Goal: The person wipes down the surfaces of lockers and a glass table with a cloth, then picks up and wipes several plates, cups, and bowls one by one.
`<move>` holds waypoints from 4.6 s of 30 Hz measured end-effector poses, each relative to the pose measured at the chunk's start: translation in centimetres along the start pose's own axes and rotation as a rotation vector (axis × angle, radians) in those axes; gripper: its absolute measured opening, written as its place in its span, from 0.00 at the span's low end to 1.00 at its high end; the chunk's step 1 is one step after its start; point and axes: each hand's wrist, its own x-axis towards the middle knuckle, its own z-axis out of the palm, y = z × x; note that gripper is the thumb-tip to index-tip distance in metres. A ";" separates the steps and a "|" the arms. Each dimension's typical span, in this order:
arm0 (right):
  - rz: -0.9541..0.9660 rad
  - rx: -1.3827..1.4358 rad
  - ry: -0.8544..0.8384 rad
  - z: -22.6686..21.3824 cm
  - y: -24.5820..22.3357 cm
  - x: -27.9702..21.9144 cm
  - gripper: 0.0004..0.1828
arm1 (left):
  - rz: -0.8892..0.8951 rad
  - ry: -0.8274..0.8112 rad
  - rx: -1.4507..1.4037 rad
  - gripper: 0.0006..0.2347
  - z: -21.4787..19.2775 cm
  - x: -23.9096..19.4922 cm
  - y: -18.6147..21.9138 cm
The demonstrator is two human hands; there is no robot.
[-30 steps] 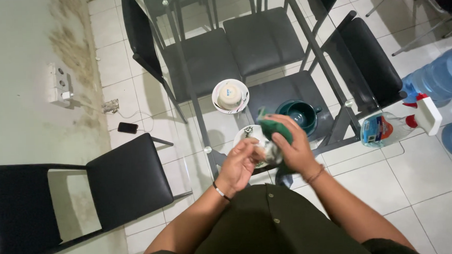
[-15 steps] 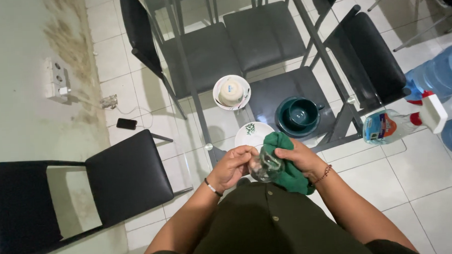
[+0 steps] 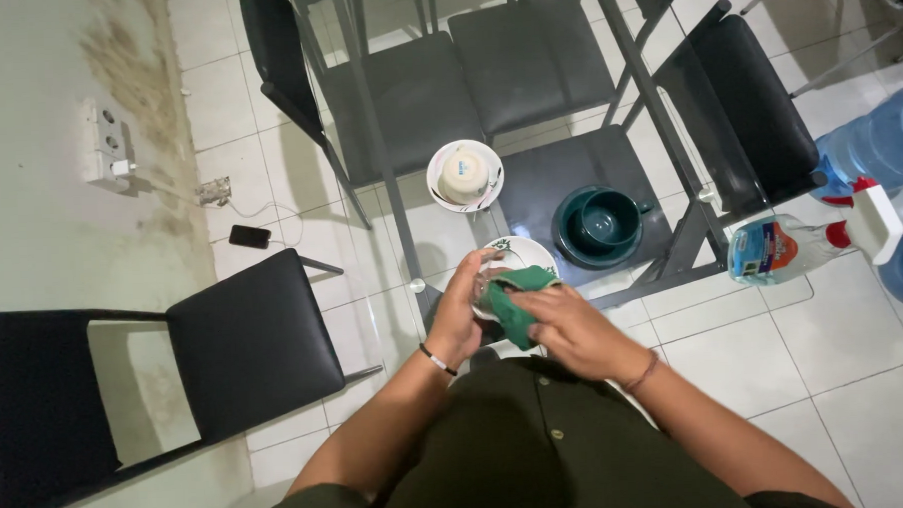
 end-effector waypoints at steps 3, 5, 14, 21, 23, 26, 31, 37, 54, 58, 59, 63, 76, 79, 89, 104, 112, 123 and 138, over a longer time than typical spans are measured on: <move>0.000 -0.044 -0.127 -0.6 1.1 0.3 0.30 | -0.056 -0.013 0.099 0.17 -0.3 -0.1 0.3; 0.013 -0.101 -0.143 0.0 1.1 0.2 0.30 | -0.164 0.003 0.046 0.16 0.0 -0.2 1.0; 0.018 -0.476 0.105 4.5 3.6 0.1 0.14 | 0.208 -0.050 0.667 0.13 -0.1 -0.4 -0.8; 0.445 0.857 -0.007 5.1 5.0 -1.1 0.19 | 0.514 -0.208 1.013 0.21 1.9 -3.1 0.9; 0.637 1.271 0.021 5.7 5.1 -1.8 0.18 | 0.600 -0.263 1.038 0.22 2.1 -3.4 1.0; 0.418 1.042 0.105 5.6 5.6 -2.7 0.20 | 0.545 -0.240 0.814 0.21 2.0 -2.3 -0.4; 0.032 -0.036 0.017 0.3 5.1 -3.8 0.18 | 0.193 -0.043 0.297 0.19 1.5 -0.2 -3.0; 0.310 -0.110 -0.230 -6.3 4.6 -5.5 0.42 | -0.002 0.061 0.022 0.23 3.4 1.8 -4.5; 0.149 -0.366 0.023 -13.7 17.1 -7.9 0.13 | 0.136 0.465 0.293 0.35 6.4 3.9 -12.7; 0.128 -0.512 0.020 -14.9 17.4 -5.9 0.13 | 0.250 0.586 0.201 0.31 3.7 -0.2 -11.9; 0.125 -0.540 -0.002 -14.9 17.6 -5.5 0.13 | 0.254 0.615 0.192 0.30 3.1 -0.8 -12.0; 0.153 -0.577 -0.069 -14.3 18.6 -4.7 0.14 | 0.252 0.726 0.208 0.26 1.7 -3.1 -13.1; 0.351 -0.613 -0.299 -13.9 18.1 -2.6 0.20 | 0.212 0.855 0.291 0.19 1.5 -5.0 -14.9; 0.404 -0.604 -0.339 -14.0 17.9 -2.0 0.21 | 0.216 0.857 0.299 0.19 1.4 -5.1 -15.0; 0.482 -0.466 -0.456 -14.3 20.1 -0.5 0.23 | 0.192 0.854 0.332 0.19 1.0 -5.2 -15.2; 0.519 -0.521 -0.686 -14.2 19.7 1.6 0.27 | 0.216 0.917 0.516 0.20 -3.3 -2.9 -17.2; 0.504 -0.475 -0.606 -15.5 19.3 0.1 0.35 | 0.176 0.996 0.957 0.23 -2.9 -1.5 -14.8; 0.476 0.113 -0.569 -14.2 19.4 -7.7 0.28 | 0.060 0.900 1.288 0.22 -6.0 3.5 -11.7; 0.517 0.760 -0.061 -2.5 16.7 -16.3 0.40 | -0.058 0.507 0.709 0.14 -13.9 8.3 -13.3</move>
